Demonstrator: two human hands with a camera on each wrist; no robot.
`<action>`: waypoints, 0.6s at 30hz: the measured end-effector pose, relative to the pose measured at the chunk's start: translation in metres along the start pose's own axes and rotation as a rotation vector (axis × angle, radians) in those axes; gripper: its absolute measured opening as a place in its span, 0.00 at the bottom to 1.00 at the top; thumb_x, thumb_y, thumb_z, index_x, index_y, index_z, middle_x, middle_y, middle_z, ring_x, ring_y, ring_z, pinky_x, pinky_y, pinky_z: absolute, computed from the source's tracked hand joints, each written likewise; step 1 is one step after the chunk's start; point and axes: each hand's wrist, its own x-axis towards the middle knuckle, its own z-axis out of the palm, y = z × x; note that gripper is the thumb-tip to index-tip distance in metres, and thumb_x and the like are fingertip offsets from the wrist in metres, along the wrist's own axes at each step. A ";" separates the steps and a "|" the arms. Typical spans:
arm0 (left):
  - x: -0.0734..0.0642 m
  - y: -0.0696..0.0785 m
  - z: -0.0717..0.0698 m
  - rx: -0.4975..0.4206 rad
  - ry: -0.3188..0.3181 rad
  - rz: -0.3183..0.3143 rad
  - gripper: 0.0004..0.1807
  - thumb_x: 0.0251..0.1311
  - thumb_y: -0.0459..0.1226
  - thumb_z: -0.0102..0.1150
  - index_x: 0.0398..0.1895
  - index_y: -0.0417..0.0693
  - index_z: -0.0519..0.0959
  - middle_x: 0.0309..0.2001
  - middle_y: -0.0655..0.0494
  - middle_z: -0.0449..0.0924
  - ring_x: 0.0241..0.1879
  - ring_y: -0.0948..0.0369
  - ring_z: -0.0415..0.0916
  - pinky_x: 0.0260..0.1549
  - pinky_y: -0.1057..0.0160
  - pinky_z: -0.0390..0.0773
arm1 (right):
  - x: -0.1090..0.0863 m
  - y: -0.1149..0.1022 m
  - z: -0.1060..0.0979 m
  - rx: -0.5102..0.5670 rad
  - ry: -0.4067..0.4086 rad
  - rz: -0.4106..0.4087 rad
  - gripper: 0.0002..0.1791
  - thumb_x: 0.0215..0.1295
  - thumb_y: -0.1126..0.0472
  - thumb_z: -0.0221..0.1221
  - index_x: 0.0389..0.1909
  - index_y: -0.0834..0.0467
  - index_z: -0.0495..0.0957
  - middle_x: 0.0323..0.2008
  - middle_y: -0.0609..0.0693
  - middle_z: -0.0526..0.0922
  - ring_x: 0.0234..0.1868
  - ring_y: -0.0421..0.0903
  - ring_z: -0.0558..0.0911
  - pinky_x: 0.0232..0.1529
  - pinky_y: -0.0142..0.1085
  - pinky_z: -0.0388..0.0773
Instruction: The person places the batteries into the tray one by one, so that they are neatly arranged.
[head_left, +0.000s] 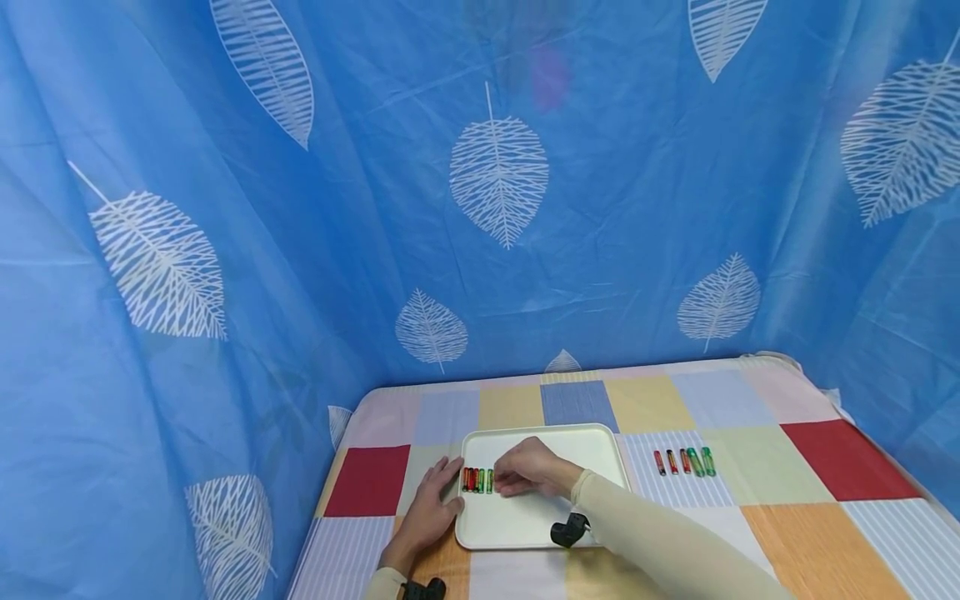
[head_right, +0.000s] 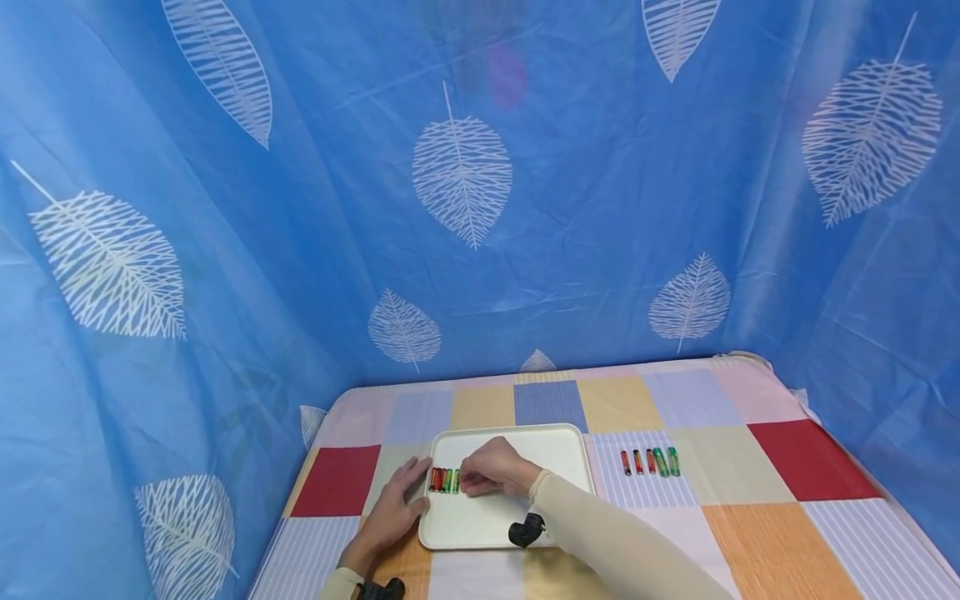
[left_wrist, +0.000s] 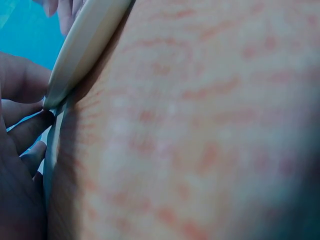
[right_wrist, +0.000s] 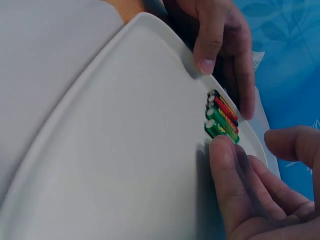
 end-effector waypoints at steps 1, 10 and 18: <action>0.000 0.000 0.000 -0.002 0.002 0.001 0.38 0.65 0.31 0.63 0.81 0.46 0.73 0.84 0.29 0.59 0.82 0.20 0.46 0.76 0.17 0.50 | -0.001 -0.001 -0.003 0.003 -0.010 -0.002 0.13 0.65 0.70 0.65 0.45 0.76 0.86 0.31 0.59 0.92 0.27 0.43 0.90 0.35 0.36 0.92; 0.000 -0.001 0.000 -0.019 0.009 0.007 0.38 0.64 0.29 0.63 0.80 0.44 0.73 0.83 0.29 0.59 0.83 0.22 0.45 0.77 0.18 0.47 | -0.019 -0.006 -0.036 -0.011 -0.085 -0.004 0.17 0.71 0.66 0.65 0.52 0.78 0.83 0.38 0.61 0.93 0.34 0.44 0.92 0.43 0.37 0.93; 0.000 -0.002 0.002 -0.027 0.011 0.007 0.38 0.63 0.29 0.64 0.80 0.43 0.73 0.83 0.29 0.60 0.83 0.22 0.45 0.77 0.18 0.47 | -0.040 -0.012 -0.071 0.021 -0.100 -0.008 0.20 0.72 0.66 0.66 0.56 0.79 0.81 0.41 0.60 0.92 0.38 0.44 0.93 0.44 0.37 0.93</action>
